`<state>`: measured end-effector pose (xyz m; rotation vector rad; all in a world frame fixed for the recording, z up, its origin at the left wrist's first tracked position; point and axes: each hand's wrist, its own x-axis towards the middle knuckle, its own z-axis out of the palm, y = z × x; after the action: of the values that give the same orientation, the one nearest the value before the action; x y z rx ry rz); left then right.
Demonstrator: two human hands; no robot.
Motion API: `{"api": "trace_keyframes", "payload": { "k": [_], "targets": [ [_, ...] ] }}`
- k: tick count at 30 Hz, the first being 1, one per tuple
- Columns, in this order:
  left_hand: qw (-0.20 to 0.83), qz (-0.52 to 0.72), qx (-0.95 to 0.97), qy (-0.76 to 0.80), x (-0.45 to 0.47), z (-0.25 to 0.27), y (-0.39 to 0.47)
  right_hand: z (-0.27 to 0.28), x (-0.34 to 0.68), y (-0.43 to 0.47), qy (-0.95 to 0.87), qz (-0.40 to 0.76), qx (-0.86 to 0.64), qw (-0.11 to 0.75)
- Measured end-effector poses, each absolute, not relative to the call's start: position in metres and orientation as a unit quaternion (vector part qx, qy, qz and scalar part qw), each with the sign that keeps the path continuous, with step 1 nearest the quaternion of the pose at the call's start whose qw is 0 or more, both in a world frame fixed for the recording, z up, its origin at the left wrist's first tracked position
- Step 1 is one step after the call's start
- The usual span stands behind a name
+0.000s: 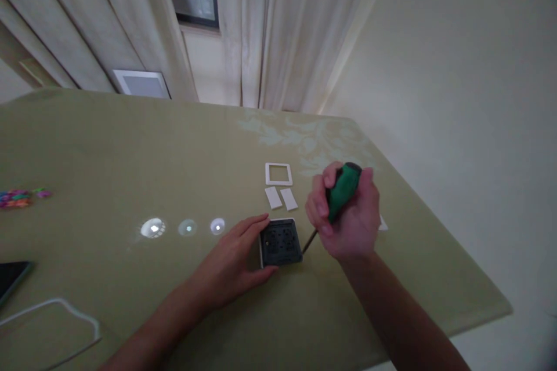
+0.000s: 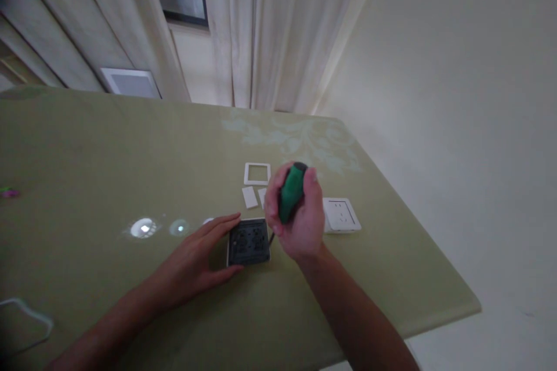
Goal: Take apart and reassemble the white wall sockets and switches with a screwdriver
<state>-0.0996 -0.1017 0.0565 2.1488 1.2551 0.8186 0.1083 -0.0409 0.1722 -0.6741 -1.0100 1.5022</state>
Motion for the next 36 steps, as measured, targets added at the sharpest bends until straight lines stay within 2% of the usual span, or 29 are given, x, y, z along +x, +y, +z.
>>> {"api": "trace_keyframes", "payload": {
  "k": [4,10,22,36],
  "targets": [
    [0.289,0.321,0.778,0.457,-0.101,0.055,-0.096,0.191,0.072,-0.027,-0.462,0.664,-0.233,0.54],
    [0.29,0.33,0.776,0.454,-0.101,0.055,-0.095,0.172,0.054,-0.021,-0.448,0.718,-0.168,0.506],
    [0.255,0.326,0.787,0.457,-0.105,0.048,-0.097,0.154,0.052,-0.013,-0.465,0.727,-0.14,0.485],
    [0.321,0.352,0.757,0.447,-0.101,0.05,-0.096,0.141,0.05,-0.011,-0.477,0.73,-0.087,0.483]
  ]
}}
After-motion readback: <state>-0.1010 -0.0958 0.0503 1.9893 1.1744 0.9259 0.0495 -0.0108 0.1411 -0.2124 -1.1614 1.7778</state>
